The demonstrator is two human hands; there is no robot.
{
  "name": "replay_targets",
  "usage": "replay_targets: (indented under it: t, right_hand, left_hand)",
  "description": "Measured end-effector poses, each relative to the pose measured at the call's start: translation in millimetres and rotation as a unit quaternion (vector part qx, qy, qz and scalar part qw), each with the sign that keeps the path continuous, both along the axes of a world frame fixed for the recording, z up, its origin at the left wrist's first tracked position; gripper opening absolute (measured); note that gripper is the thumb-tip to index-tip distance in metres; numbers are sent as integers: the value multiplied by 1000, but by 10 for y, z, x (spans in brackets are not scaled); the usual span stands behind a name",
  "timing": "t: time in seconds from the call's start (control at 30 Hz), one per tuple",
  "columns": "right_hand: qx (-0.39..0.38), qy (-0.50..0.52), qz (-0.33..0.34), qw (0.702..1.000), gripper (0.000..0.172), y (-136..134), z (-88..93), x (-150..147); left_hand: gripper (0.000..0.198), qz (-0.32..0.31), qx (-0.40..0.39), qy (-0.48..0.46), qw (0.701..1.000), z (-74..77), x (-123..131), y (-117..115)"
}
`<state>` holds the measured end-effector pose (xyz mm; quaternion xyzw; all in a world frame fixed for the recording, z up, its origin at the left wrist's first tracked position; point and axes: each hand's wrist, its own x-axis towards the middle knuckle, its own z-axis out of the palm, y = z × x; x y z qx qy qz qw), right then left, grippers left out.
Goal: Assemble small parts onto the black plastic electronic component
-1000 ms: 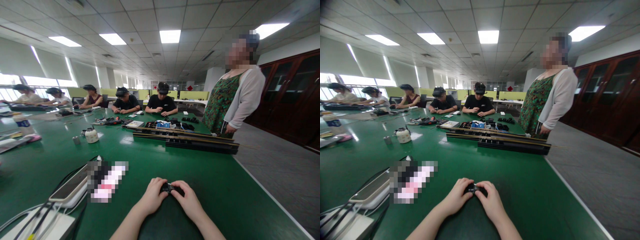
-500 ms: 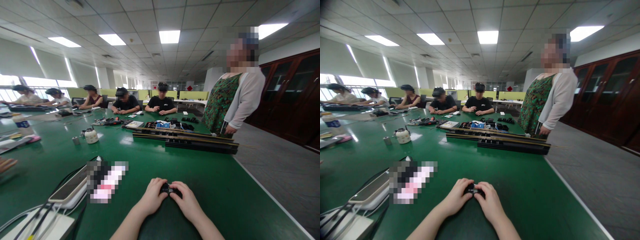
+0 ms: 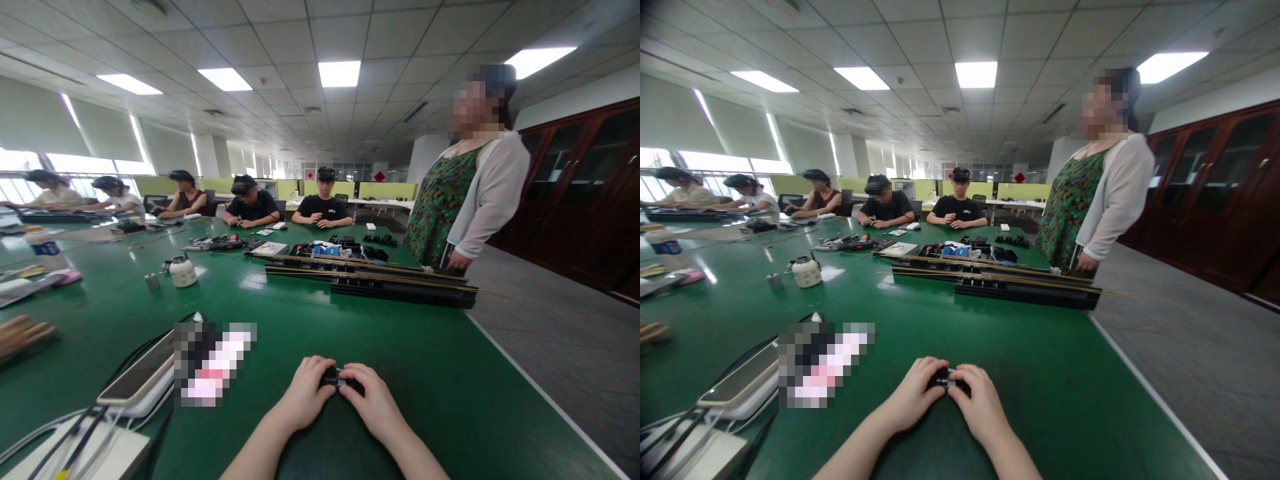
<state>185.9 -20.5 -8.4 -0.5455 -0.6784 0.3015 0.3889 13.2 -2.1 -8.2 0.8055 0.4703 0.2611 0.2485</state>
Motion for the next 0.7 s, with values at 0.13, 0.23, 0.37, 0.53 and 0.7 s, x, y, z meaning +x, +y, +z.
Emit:
replay_targets:
  t: [0.13, 0.23, 0.37, 0.53, 0.7]
  right_hand:
    - [-2, -5, -6, 1000, 18, -14, 29, -7]
    - [1, -5, -1, 1000, 23, -27, 58, -12]
    - [-2, -4, -10, 1000, 32, -32, 60, -15]
    - [2, -3, -10, 1000, 36, -27, 24, -15]
    - [6, -8, -10, 1000, 35, -28, 17, -20]
  left_hand:
    - [36, 3, -3, 0, 1000, -3, -1, 0]
    - [38, 5, -5, -1, 1000, 0, 0, -3]
    - [40, 4, -10, -4, 1000, 5, 3, -6]
    - [42, 13, -16, -5, 1000, -18, 1, 3]
    - [43, 19, -15, -4, 1000, -50, 1, 17]
